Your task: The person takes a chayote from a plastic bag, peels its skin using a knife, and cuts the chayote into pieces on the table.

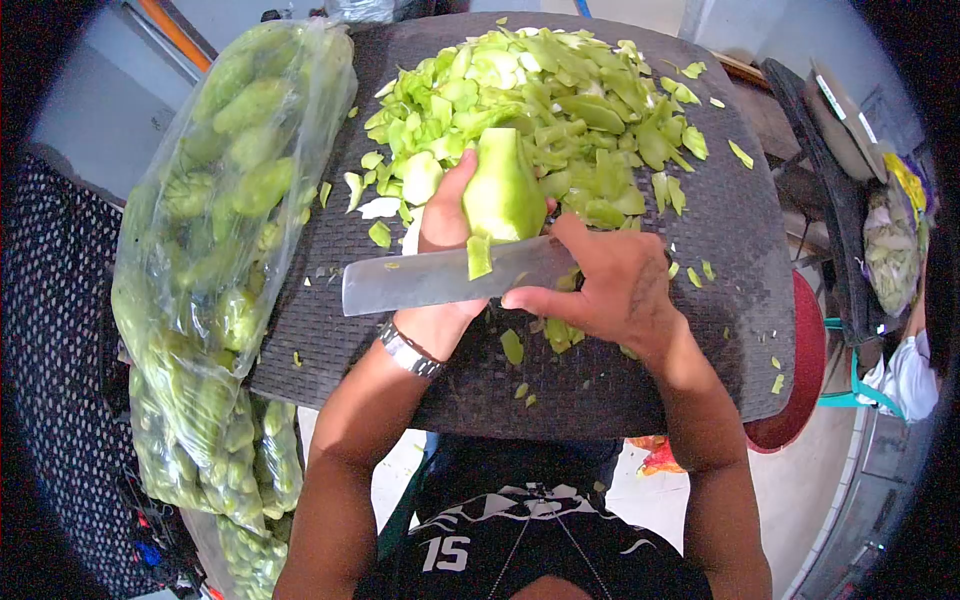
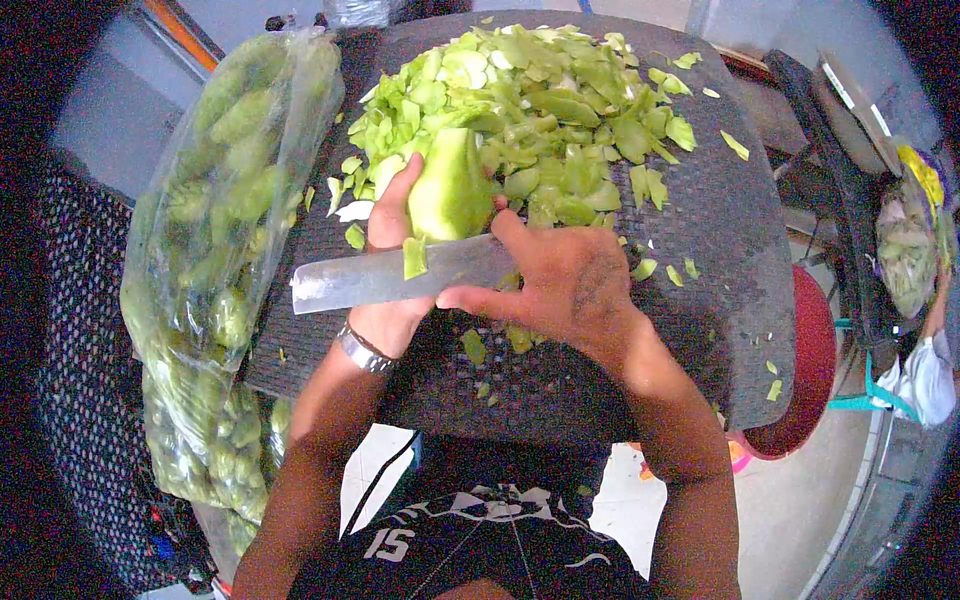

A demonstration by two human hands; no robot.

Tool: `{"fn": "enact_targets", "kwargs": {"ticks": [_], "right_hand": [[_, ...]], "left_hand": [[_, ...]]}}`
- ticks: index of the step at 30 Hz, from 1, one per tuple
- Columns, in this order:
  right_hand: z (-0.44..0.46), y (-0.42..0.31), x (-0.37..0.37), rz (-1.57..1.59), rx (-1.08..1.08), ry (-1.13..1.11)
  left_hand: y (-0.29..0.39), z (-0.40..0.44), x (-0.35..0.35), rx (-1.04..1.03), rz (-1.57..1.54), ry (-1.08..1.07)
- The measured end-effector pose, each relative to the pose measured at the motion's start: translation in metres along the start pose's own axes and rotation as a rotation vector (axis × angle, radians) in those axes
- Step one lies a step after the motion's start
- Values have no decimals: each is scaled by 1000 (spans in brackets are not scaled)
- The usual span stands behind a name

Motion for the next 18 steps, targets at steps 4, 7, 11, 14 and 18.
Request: {"fn": "enact_targets", "kwargs": {"ticks": [4, 7, 11, 14, 18], "right_hand": [[0, 12, 1, 22, -21, 80], [4, 57, 4, 18, -148, 120], [3, 96, 9, 60, -277, 161], [3, 40, 7, 100, -148, 62], [-1, 6, -6, 51, -46, -21]], "left_hand": [[3, -2, -3, -53, -14, -1], [11, -6, -12, -125, 75, 2], [16, -6, -13, -135, 98, 0], [9, -7, -12, -95, -45, 16], [4, -2, -1, -49, -22, 15]]}}
Point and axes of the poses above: each hand's wrist, its own z-axis towards the middle knuckle, its own x-axis out of the back of the hand, y = z × x, the point moved 10 cm from there along z, towards the middle knuckle, and after that the axes turned 6 degrees about -z, right-handed, at the moved point
